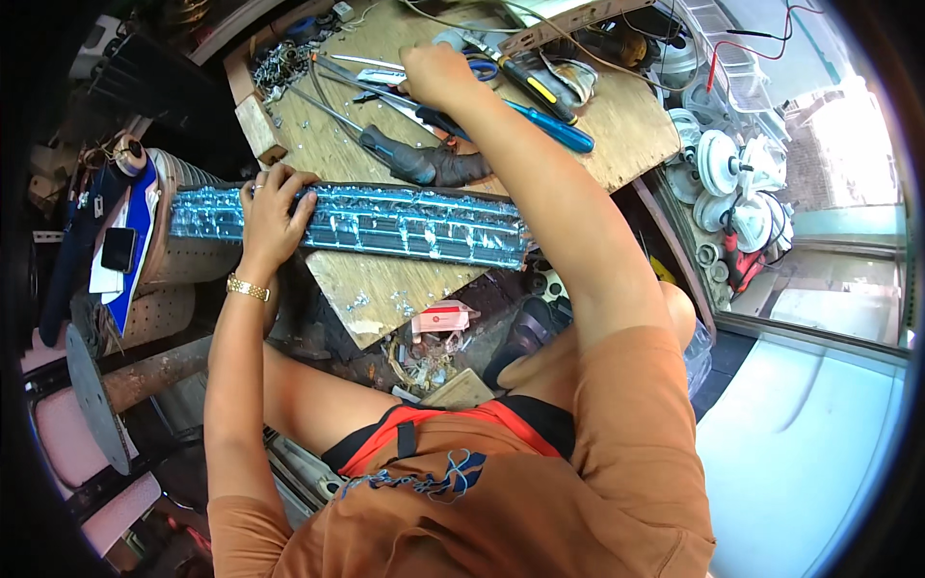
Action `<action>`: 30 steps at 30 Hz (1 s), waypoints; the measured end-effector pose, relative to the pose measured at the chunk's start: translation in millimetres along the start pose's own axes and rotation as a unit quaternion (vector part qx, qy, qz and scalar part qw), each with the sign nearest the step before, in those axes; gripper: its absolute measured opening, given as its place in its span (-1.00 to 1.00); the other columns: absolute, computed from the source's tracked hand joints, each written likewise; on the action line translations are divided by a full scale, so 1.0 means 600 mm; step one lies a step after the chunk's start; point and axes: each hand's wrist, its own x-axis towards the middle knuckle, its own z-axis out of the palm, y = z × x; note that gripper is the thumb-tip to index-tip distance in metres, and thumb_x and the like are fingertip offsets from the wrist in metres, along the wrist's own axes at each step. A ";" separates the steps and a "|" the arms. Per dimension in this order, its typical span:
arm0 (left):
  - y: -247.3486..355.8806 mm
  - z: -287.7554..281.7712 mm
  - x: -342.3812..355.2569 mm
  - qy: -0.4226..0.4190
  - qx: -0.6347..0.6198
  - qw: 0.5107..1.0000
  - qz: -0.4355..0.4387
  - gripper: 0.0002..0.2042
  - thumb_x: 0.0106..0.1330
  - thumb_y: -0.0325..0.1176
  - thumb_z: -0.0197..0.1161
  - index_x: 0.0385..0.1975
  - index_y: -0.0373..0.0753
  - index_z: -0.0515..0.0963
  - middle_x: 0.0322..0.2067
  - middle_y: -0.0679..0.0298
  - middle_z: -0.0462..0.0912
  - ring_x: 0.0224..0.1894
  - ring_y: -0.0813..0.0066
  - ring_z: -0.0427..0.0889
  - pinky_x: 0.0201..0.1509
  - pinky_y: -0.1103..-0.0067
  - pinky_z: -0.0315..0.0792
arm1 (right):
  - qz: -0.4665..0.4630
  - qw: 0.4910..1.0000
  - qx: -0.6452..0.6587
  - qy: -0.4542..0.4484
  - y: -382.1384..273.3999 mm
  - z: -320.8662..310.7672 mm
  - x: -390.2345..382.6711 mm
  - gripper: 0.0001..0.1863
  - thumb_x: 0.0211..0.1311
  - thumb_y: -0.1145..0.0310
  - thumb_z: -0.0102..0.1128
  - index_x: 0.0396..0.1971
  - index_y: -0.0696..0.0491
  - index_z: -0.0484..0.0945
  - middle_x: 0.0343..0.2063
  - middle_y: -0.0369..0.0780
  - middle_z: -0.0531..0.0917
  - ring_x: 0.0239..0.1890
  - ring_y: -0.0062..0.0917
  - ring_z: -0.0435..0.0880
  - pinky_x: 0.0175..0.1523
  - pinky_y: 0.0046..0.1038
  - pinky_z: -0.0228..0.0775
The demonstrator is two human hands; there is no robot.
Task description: The person uses a screwdriver and a hammer to work on a metal air conditioning component, then uses a cloth to wipe down small parts before organizing currency notes.
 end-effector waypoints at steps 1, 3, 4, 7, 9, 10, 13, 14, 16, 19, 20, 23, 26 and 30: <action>-0.001 0.000 -0.001 -0.006 -0.012 1.000 0.009 -0.78 0.40 -0.15 0.28 -0.06 0.00 0.70 -0.11 0.28 0.58 0.10 0.22 0.52 0.29 0.10 0.21 | -0.004 1.000 0.012 -0.015 0.004 -0.003 0.000 -0.66 0.17 0.25 0.48 -0.16 0.17 0.68 -0.13 0.03 0.71 -0.05 0.02 0.71 0.07 -0.08 0.57; -0.005 -0.003 -0.001 -0.011 -0.022 1.000 0.014 -0.78 0.40 -0.15 0.27 -0.05 0.01 0.69 -0.11 0.28 0.59 0.11 0.22 0.52 0.30 0.10 0.20 | -0.012 0.999 0.027 -0.029 -0.001 -0.001 0.002 -0.68 0.16 0.26 0.48 -0.21 0.18 0.69 -0.15 0.03 0.71 -0.06 0.01 0.72 0.08 -0.09 0.57; -0.005 -0.002 -0.001 -0.017 -0.020 0.999 0.018 -0.78 0.40 -0.13 0.26 -0.06 0.00 0.69 -0.10 0.28 0.59 0.13 0.21 0.51 0.31 0.10 0.18 | -0.028 1.000 0.003 0.004 -0.006 0.003 -0.001 -0.70 0.14 0.29 0.48 -0.24 0.19 0.70 -0.16 0.02 0.70 -0.07 0.01 0.72 0.08 -0.08 0.58; -0.011 -0.004 0.005 -0.035 -0.019 0.999 0.016 -0.76 0.41 -0.11 0.24 -0.05 -0.03 0.67 -0.07 0.27 0.59 0.15 0.20 0.49 0.34 0.13 0.15 | -0.040 0.997 -0.033 0.051 -0.021 0.014 -0.006 -0.73 0.10 0.34 0.47 -0.26 0.19 0.70 -0.18 0.01 0.70 -0.09 0.02 0.72 0.05 -0.06 0.58; -0.017 -0.002 0.006 -0.037 -0.016 0.999 0.001 -0.72 0.44 -0.09 0.21 -0.02 -0.08 0.66 -0.02 0.26 0.60 0.17 0.18 0.48 0.36 0.17 0.11 | -0.041 0.996 -0.047 0.061 -0.028 0.013 -0.007 -0.72 0.07 0.37 0.46 -0.23 0.18 0.69 -0.18 0.01 0.69 -0.10 0.02 0.72 0.03 -0.04 0.59; -0.017 0.002 0.009 -0.034 -0.019 0.999 -0.004 -0.72 0.44 -0.09 0.21 -0.02 -0.08 0.66 -0.02 0.26 0.60 0.17 0.18 0.48 0.36 0.17 0.11 | -0.033 0.998 -0.049 0.038 -0.029 0.011 -0.007 -0.71 0.11 0.35 0.45 -0.19 0.17 0.70 -0.15 0.02 0.70 -0.05 0.00 0.72 0.04 -0.06 0.61; 0.014 0.020 0.031 -0.048 0.057 0.995 -0.071 -0.71 0.51 -0.07 0.15 -0.06 -0.13 0.62 0.00 0.23 0.61 0.16 0.16 0.50 0.31 0.05 0.17 | -0.024 0.998 -0.064 0.010 -0.021 0.008 -0.012 -0.66 0.12 0.32 0.46 -0.13 0.17 0.70 -0.11 0.05 0.70 0.00 -0.01 0.72 0.06 -0.07 0.63; 0.016 0.021 0.030 -0.049 0.052 0.995 -0.072 -0.71 0.51 -0.07 0.15 -0.06 -0.13 0.62 0.00 0.23 0.61 0.16 0.16 0.50 0.31 0.05 0.17 | -0.025 0.997 -0.070 0.007 -0.021 0.004 -0.016 -0.61 0.10 0.31 0.48 -0.11 0.19 0.69 -0.10 0.07 0.69 -0.01 0.01 0.72 0.08 -0.07 0.62; 0.019 0.023 0.031 -0.024 0.052 0.997 -0.054 -0.73 0.52 -0.09 0.13 -0.09 -0.13 0.61 -0.02 0.22 0.61 0.15 0.16 0.51 0.27 0.00 0.22 | 0.003 0.998 -0.058 -0.002 -0.009 -0.018 -0.008 -0.60 0.06 0.33 0.48 -0.13 0.21 0.64 -0.11 0.10 0.68 -0.04 0.04 0.71 0.06 -0.06 0.60; 0.010 0.027 0.023 -0.008 0.048 0.998 -0.042 -0.73 0.55 -0.10 0.09 -0.11 -0.13 0.61 -0.05 0.22 0.60 0.13 0.15 0.52 0.26 -0.01 0.23 | 0.025 0.998 0.046 0.043 -0.003 -0.062 -0.027 -0.44 0.10 0.34 0.46 0.06 0.22 0.44 -0.13 0.15 0.65 -0.07 -0.01 0.70 0.03 -0.12 0.54; 0.002 0.021 0.014 -0.013 0.051 0.997 -0.051 -0.73 0.56 -0.09 0.08 -0.12 -0.13 0.60 -0.05 0.21 0.60 0.12 0.14 0.52 0.26 -0.01 0.23 | 0.032 0.996 0.073 0.030 -0.027 -0.085 -0.047 -0.40 0.14 0.33 0.44 0.12 0.22 0.38 -0.15 0.14 0.65 -0.08 -0.05 0.70 0.02 -0.15 0.53; 0.009 0.022 0.022 -0.014 0.032 0.997 -0.064 -0.72 0.57 -0.08 0.06 -0.16 -0.13 0.59 -0.05 0.20 0.60 0.11 0.12 0.53 0.26 -0.02 0.24 | 0.018 0.979 0.195 -0.050 -0.052 -0.122 -0.137 -0.44 0.33 0.26 0.37 0.20 0.16 0.35 -0.16 0.12 0.65 -0.10 -0.13 0.73 0.00 -0.18 0.52; 0.006 0.027 0.020 -0.010 0.018 0.997 -0.071 -0.72 0.57 -0.08 0.06 -0.17 -0.12 0.60 -0.05 0.19 0.60 0.12 0.11 0.53 0.26 -0.02 0.24 | -0.053 0.969 0.202 -0.133 -0.103 -0.116 -0.236 -0.57 0.43 0.21 0.30 0.17 0.06 0.46 -0.22 0.02 0.70 -0.16 -0.13 0.75 -0.07 -0.16 0.53; 0.001 0.032 0.015 0.006 0.010 0.998 -0.066 -0.72 0.55 -0.08 0.09 -0.17 -0.13 0.62 -0.06 0.19 0.62 0.13 0.11 0.55 0.28 -0.01 0.24 | -0.073 0.984 0.024 -0.163 -0.168 -0.120 -0.284 -0.74 0.45 0.21 0.19 -0.15 0.09 0.44 -0.40 0.00 0.72 -0.30 0.01 0.73 -0.26 -0.01 0.50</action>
